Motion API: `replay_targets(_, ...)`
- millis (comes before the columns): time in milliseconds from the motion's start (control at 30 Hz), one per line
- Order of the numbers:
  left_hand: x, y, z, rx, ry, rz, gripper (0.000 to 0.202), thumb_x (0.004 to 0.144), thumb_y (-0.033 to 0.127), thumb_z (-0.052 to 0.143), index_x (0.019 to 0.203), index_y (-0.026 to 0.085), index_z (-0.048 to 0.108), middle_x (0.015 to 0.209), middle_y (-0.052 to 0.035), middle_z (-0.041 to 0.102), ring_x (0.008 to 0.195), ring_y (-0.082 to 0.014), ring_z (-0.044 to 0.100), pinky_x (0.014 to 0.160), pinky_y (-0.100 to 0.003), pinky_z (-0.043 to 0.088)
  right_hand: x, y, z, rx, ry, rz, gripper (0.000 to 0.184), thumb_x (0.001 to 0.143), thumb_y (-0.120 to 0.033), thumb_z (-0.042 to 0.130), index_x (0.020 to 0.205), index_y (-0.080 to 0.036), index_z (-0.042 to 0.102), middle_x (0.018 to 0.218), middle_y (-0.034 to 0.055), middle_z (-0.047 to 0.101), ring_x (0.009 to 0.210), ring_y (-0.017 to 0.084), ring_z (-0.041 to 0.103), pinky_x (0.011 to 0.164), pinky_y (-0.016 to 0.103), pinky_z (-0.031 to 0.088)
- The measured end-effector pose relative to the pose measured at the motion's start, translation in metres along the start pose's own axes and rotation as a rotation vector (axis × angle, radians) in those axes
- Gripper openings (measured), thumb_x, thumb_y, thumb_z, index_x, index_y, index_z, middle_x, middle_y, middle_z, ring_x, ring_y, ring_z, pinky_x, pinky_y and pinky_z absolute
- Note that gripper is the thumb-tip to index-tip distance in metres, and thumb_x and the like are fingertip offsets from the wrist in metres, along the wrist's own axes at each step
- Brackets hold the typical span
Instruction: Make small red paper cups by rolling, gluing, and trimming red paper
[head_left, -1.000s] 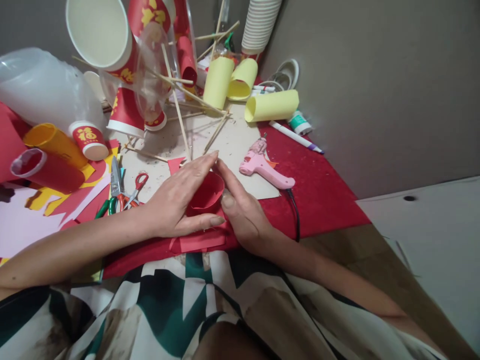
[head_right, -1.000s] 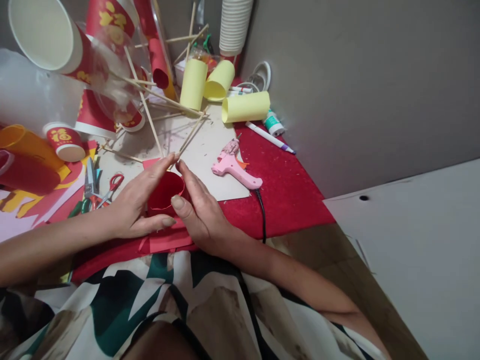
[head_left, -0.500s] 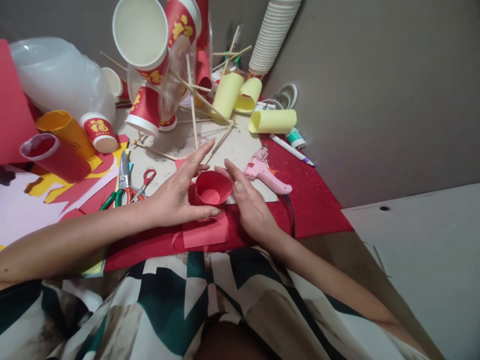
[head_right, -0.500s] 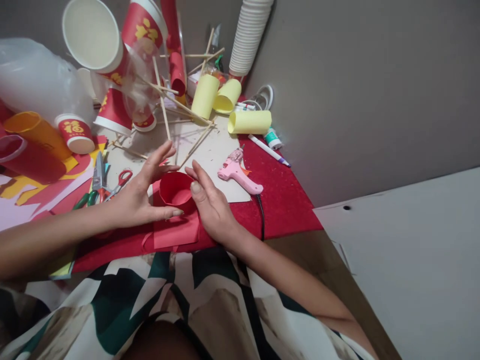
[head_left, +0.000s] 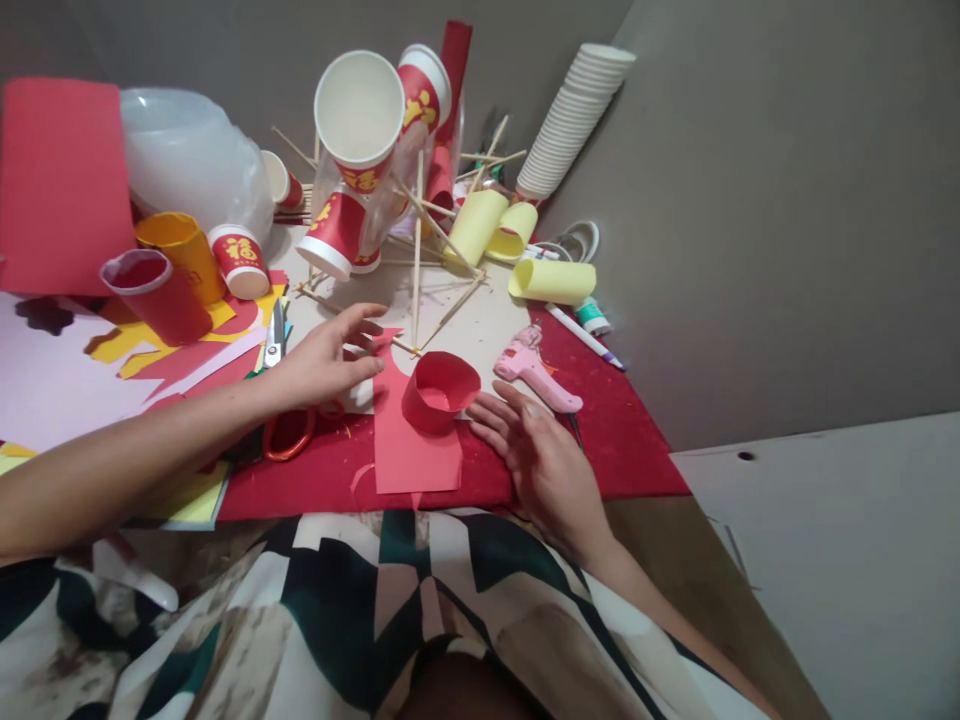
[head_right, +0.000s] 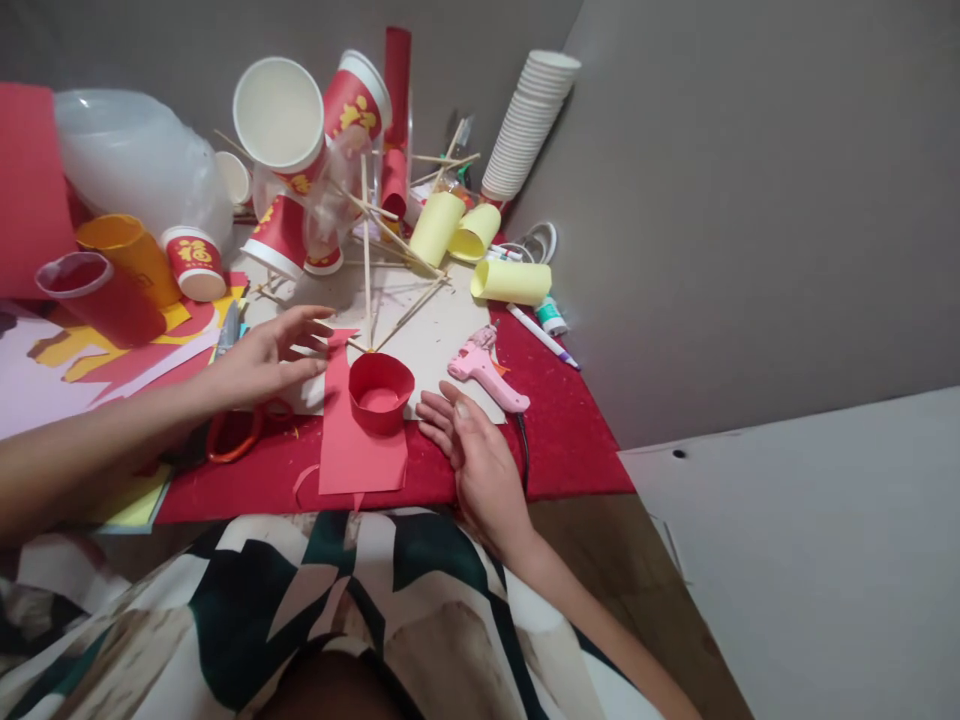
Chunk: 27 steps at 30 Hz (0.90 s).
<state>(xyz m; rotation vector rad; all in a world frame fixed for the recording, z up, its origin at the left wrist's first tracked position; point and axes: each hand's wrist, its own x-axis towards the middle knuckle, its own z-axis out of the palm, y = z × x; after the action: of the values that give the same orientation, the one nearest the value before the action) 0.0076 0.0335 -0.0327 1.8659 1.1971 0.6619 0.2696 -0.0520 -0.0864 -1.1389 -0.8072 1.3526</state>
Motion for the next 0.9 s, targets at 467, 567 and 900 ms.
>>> replay_targets(467, 0.024, -0.011, 0.019, 0.445, 0.022, -0.176, 0.044, 0.077, 0.012, 0.064, 0.121, 0.013, 0.065, 0.108, -0.0146, 0.074, 0.106, -0.0331, 0.068, 0.087, -0.039, 0.051, -0.007, -0.011, 0.01, -0.012, 0.035, 0.256, 0.032, 0.086, -0.046, 0.069, 0.109, -0.025, 0.073, 0.119, 0.0101, 0.077, 0.114, 0.025, 0.073, 0.091, 0.03, 0.063)
replay_targets(567, 0.022, -0.011, 0.021, 0.372, 0.057, -0.192, 0.052, 0.076, 0.008, 0.061, 0.128, 0.012, 0.062, 0.106, -0.0142, 0.074, 0.106, -0.0314, 0.068, 0.085, -0.036, 0.051, -0.007, -0.012, 0.01, -0.028, 0.01, 0.264, 0.032, 0.088, -0.046, 0.066, 0.112, -0.027, 0.073, 0.124, 0.0089, 0.075, 0.117, 0.024, 0.072, 0.093, 0.031, 0.063)
replay_targets(900, 0.004, -0.002, 0.015, -0.21, 0.044, -0.275, 0.019, 0.078, 0.002, 0.054, 0.078, 0.013, 0.069, 0.068, 0.0002, 0.068, 0.061, -0.0111, 0.063, 0.06, -0.021, 0.049, -0.003, -0.006, 0.003, -0.262, -0.122, 0.028, 0.042, 0.089, -0.058, 0.062, 0.115, -0.026, 0.071, 0.124, 0.0108, 0.075, 0.117, 0.03, 0.071, 0.102, 0.051, 0.058)
